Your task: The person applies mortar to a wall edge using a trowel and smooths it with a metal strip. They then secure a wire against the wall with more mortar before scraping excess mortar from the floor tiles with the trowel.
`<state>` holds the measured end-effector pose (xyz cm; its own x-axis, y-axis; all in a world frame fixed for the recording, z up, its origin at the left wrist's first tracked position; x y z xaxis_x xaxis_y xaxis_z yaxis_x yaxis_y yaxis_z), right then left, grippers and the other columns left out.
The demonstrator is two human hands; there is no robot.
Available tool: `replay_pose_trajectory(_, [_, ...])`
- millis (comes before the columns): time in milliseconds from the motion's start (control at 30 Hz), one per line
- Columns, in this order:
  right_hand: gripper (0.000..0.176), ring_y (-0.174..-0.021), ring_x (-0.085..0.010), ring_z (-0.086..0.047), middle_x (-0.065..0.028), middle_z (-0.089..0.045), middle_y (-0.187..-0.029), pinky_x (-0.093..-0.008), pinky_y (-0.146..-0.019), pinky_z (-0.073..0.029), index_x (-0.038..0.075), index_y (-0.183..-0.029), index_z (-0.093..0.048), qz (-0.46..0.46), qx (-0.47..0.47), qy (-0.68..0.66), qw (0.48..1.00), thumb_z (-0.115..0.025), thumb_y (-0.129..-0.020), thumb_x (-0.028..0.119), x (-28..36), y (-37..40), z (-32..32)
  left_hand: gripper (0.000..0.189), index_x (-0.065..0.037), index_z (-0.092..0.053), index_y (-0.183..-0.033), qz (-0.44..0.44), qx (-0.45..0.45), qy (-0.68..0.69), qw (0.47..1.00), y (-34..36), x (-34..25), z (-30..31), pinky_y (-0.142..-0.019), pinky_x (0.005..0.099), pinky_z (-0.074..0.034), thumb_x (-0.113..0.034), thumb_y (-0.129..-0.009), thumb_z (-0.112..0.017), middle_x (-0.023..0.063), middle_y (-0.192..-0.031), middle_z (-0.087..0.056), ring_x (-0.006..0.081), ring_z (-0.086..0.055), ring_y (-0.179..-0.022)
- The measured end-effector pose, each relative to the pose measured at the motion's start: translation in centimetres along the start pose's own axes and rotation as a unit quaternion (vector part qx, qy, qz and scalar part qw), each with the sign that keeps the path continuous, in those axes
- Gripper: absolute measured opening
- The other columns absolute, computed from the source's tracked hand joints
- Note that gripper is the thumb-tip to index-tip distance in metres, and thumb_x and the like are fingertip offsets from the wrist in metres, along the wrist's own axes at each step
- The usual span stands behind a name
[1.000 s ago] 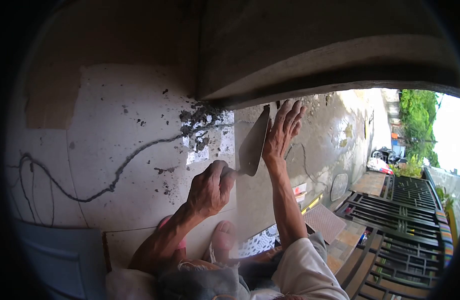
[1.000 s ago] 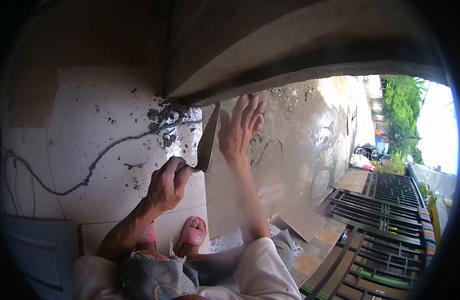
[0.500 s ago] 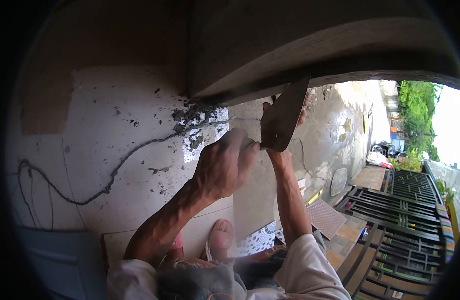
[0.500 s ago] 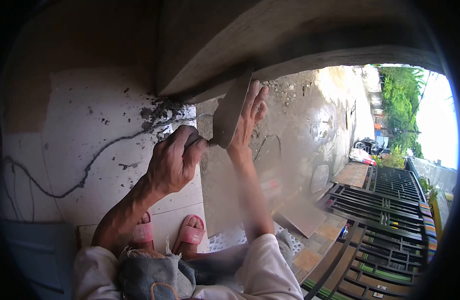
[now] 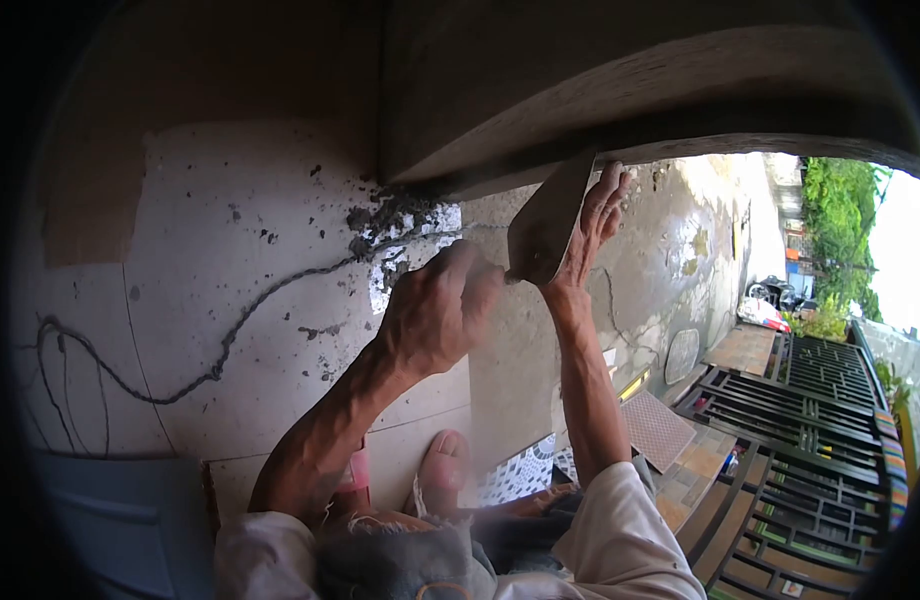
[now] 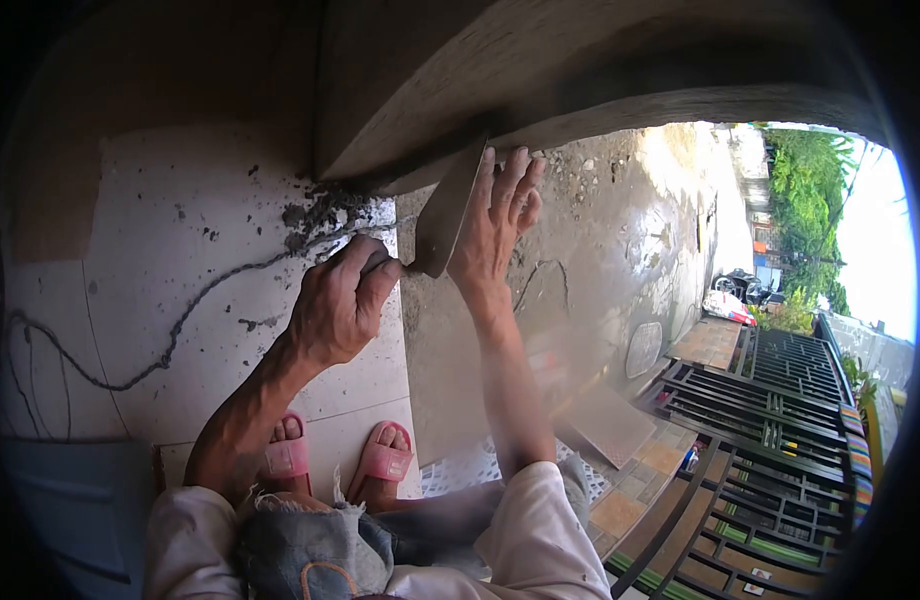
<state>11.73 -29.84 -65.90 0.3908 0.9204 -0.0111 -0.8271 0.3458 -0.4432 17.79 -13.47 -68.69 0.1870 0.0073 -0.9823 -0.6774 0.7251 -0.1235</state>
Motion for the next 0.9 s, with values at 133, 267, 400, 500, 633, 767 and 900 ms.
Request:
replay_pose_trajectory(133, [0.068, -0.151, -0.0442, -0.004, -0.0255, -0.012, -0.162, -0.057, -0.114, -0.011, 0.01, -0.154, -0.03, -0.008, -0.001, 0.005, 1.0, -0.058, -0.093, 0.018, 0.0, -0.1, -0.2, 0.02, -0.003, -0.056, -0.097, 0.041, 0.015, 0.005, 0.999, 0.5, 1.8, -0.3, -0.067, 0.0467, -0.05, -0.022, -0.099, -0.054, 0.021, -0.084, -0.064, 0.0458, -0.063, -0.08])
replay_pose_trajectory(267, [0.07, -0.15, -0.0447, -0.006, -0.0259, -0.013, -0.162, -0.0582, -0.113, -0.012, 0.011, -0.154, -0.03, -0.024, 0.005, 0.015, 1.0, -0.062, -0.093, 0.021, -0.3, 0.0, -0.5, 0.021, -0.003, -0.055, -0.097, 0.069, 0.023, -0.003, 0.997, 1.1, 3.5, -0.6, -0.068, 0.0471, -0.05, -0.024, -0.099, -0.053, 0.0207, -0.085, -0.065, 0.0459, -0.063, -0.082])
replay_pose_trajectory(400, [0.069, -0.15, -0.0454, -0.007, -0.0263, -0.014, -0.161, -0.0587, -0.113, -0.013, 0.01, -0.154, -0.031, -0.016, -0.019, 0.016, 1.0, -0.062, -0.094, 0.025, 0.1, -0.3, -0.3, 0.022, -0.004, -0.056, -0.098, 0.065, 0.011, -0.023, 0.998, 1.6, 5.1, -0.7, -0.068, 0.0471, -0.05, -0.025, -0.099, -0.053, 0.0207, -0.085, -0.065, 0.0457, -0.063, -0.082])
replay_pose_trajectory(500, [0.068, -0.15, -0.0457, -0.008, -0.0269, -0.015, -0.161, -0.0586, -0.112, -0.013, 0.01, -0.153, -0.031, -0.017, -0.025, 0.02, 0.999, -0.062, -0.094, 0.026, 0.0, -0.3, -0.4, 0.023, -0.003, -0.056, -0.098, 0.064, 0.007, -0.033, 0.997, 2.0, 6.1, -1.0, -0.068, 0.0475, -0.05, -0.026, -0.099, -0.053, 0.0211, -0.085, -0.065, 0.0458, -0.063, -0.082])
replay_pose_trajectory(633, [0.069, -0.15, -0.0464, -0.006, -0.0251, -0.01, -0.162, -0.0613, -0.112, -0.014, 0.012, -0.157, -0.023, -0.008, -0.021, 0.029, 0.999, -0.057, -0.098, 0.027, 0.1, -0.3, -0.5, 0.024, -0.003, -0.056, -0.099, 0.052, 0.008, -0.055, 0.997, 2.4, 7.3, -1.1, -0.068, 0.0485, -0.05, -0.027, -0.099, -0.053, 0.0218, -0.083, -0.065, 0.046, -0.063, -0.08])
replay_pose_trajectory(767, [0.071, -0.15, -0.0465, -0.005, -0.0231, -0.006, -0.164, -0.0622, -0.113, -0.013, 0.013, -0.159, -0.017, -0.008, -0.015, 0.031, 0.999, -0.055, -0.101, 0.029, 0.0, -0.3, -0.6, 0.025, -0.002, -0.055, -0.1, 0.104, -0.005, -0.078, 0.992, 3.7, 9.7, -1.3, -0.066, 0.049, -0.049, -0.026, -0.099, -0.053, 0.0227, -0.082, -0.065, 0.0459, -0.063, -0.078])
replay_pose_trajectory(900, [0.07, -0.15, -0.0458, -0.005, -0.0242, -0.007, -0.163, -0.0595, -0.113, -0.012, 0.012, -0.158, -0.021, -0.015, -0.016, 0.025, 0.999, -0.056, -0.099, 0.028, -0.1, -0.1, -0.7, 0.016, -0.003, -0.053, -0.089, 0.092, 0.004, -0.042, 0.995, 4.3, 6.9, -0.9, -0.063, 0.0439, -0.053, -0.017, -0.097, -0.053, 0.0191, -0.08, -0.06, 0.0392, -0.063, -0.077])
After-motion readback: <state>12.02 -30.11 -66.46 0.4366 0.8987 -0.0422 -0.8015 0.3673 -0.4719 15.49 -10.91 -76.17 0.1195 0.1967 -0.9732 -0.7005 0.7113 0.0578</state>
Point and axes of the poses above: each hand's wrist, its own y-axis away from the middle knuckle, its own z-axis out of the back of the hand, x = y × z, the point moved 9 cm from there along -y, towards the middle knuckle
